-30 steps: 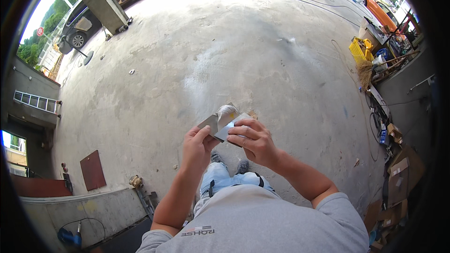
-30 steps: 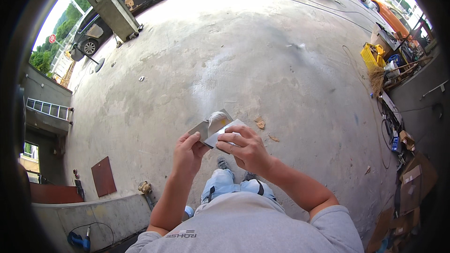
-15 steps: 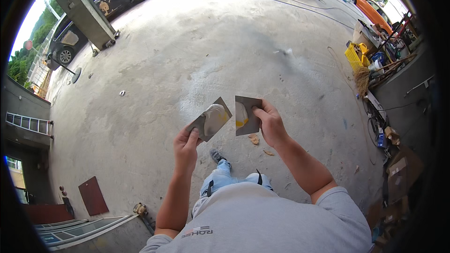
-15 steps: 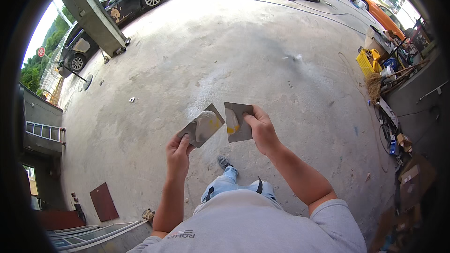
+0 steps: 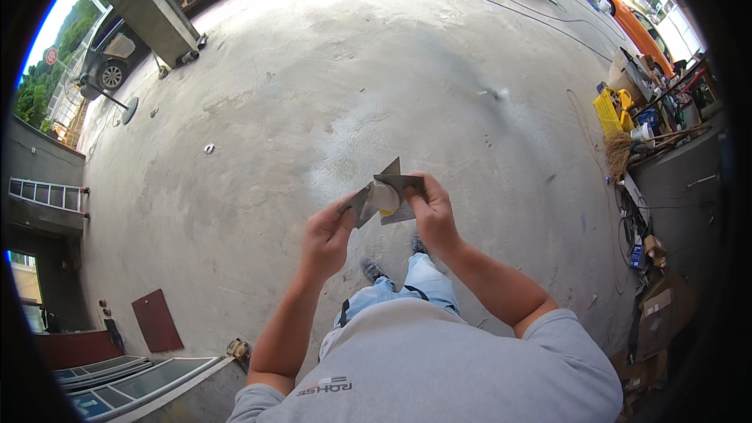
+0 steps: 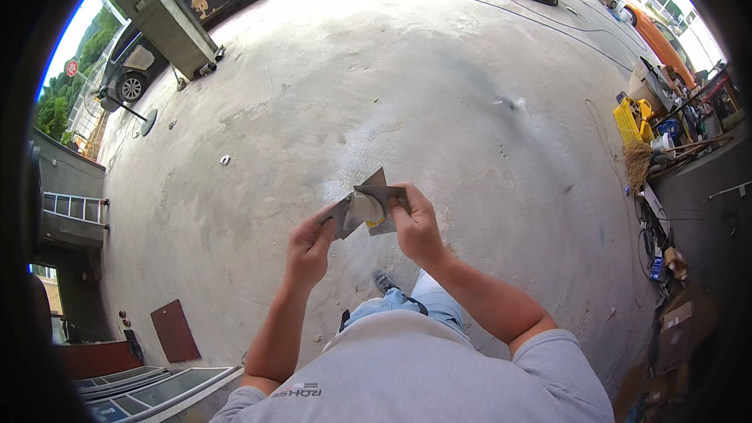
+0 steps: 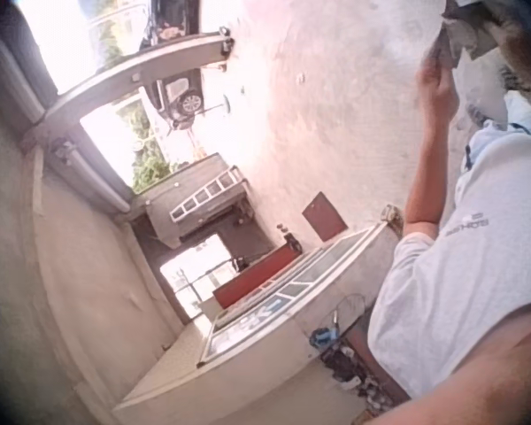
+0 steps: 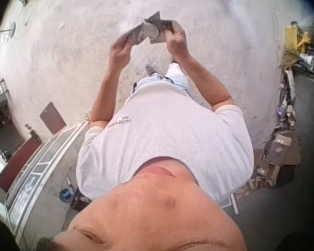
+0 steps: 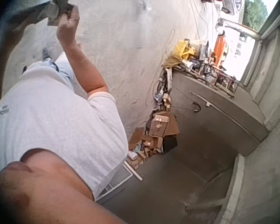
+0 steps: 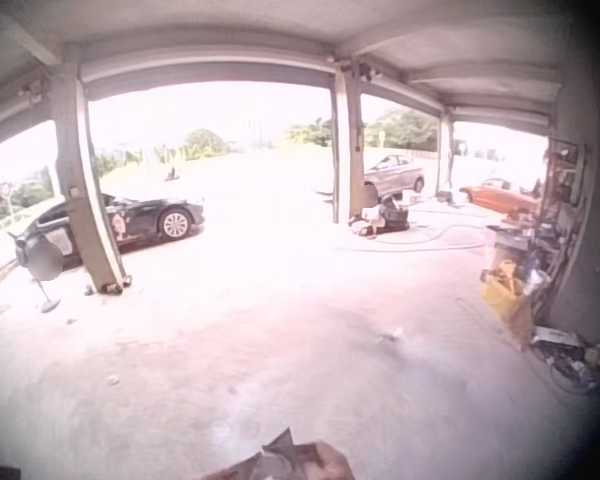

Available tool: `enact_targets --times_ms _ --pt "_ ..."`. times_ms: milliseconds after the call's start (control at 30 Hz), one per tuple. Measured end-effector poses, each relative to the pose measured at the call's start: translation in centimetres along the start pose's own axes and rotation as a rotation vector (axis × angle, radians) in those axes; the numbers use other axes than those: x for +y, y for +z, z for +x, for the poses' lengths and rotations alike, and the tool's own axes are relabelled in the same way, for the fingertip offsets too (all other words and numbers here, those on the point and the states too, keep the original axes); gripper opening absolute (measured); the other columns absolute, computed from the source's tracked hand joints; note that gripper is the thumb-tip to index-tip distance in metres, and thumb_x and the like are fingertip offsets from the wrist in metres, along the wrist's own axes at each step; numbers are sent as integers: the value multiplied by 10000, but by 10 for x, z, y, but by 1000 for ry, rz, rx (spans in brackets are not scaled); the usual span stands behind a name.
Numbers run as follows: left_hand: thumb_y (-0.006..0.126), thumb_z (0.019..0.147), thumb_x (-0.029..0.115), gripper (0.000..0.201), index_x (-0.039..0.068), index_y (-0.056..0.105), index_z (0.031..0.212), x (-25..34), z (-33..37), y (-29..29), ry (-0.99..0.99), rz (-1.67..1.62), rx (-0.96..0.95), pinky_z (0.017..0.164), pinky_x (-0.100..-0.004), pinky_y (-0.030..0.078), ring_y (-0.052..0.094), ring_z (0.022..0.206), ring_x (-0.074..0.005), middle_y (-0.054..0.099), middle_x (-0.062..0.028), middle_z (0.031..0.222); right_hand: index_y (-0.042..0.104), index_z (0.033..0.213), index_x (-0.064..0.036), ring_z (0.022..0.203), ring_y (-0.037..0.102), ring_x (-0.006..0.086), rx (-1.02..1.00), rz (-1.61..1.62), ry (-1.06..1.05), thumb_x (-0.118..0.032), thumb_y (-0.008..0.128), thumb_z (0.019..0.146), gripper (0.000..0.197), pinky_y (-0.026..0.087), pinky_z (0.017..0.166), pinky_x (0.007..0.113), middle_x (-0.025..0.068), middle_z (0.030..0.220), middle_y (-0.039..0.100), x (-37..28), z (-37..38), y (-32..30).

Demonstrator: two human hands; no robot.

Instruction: The person applies a yellow body filler to a silver car's rear quarter panel using a spreader, then walks to a workbench to load more filler from a can onto the spreader. The person returns to a black car and applies the filler to a damaged area on the driver's door.

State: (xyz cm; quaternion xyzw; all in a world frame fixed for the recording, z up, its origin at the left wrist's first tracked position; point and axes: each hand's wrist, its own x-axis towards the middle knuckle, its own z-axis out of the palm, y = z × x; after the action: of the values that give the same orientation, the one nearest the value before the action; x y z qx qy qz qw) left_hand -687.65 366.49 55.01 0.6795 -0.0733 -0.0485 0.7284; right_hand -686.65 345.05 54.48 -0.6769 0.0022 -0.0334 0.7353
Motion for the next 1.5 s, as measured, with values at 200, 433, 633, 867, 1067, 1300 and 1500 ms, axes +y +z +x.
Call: enact_targets --times_ms 200,433,633,867,1067,1300,1500 --pt "580 1009 -22 382 -21 647 1385 2 18 3 103 253 57 906 -295 541 710 1069 -208 733 -182 1234 629 1221 -22 1091 639 139 -30 584 281 -33 479 1080 206 501 993 305 77 1166 683 -5 46 29" --pt "605 973 -64 273 -44 698 1230 9 20 -40 74 598 25 776 -282 541 694 861 -182 756 -128 1044 644 1265 -15 1113 637 142 -188 613 146 -23 514 1075 231 484 1020 298 73 1189 701 -25 99 32" --pt "642 1001 -4 152 -51 708 1130 2 23 -77 -97 155 190 728 -238 513 606 824 -46 699 -9 871 763 1197 27 966 682 154 -777 106 -8 108 634 951 290 543 819 302 99 1090 769 -42 122 28" --pt "634 1009 1 162 -41 704 1149 1 21 -97 -91 49 227 735 -245 517 624 843 -56 704 -2 901 784 1118 -12 933 724 281 -859 -469 -293 103 655 896 281 569 787 366 120 1082 778 -41 129 26" --pt "584 1032 39 255 -42 648 1264 19 33 -108 -136 -260 388 876 -330 605 710 987 -159 725 -100 1100 768 1164 -90 1063 727 308 -392 -776 -880 6 714 907 280 595 897 446 90 1147 763 -35 119 34" --pt "527 1058 69 273 -89 634 1253 35 36 -104 -197 -530 333 953 -395 625 746 1069 -253 732 -188 1175 771 1228 -214 1288 609 264 -530 -775 -891 -53 723 886 381 498 1118 533 -28 1344 692 -7 83 87" --pt "523 1077 81 283 -107 626 1261 31 29 -106 -233 -500 398 987 -413 613 737 1081 -271 712 -209 1207 790 1161 -203 1210 643 240 -557 -665 -930 -59 727 889 314 524 1070 473 -33 1288 720 -14 78 84"
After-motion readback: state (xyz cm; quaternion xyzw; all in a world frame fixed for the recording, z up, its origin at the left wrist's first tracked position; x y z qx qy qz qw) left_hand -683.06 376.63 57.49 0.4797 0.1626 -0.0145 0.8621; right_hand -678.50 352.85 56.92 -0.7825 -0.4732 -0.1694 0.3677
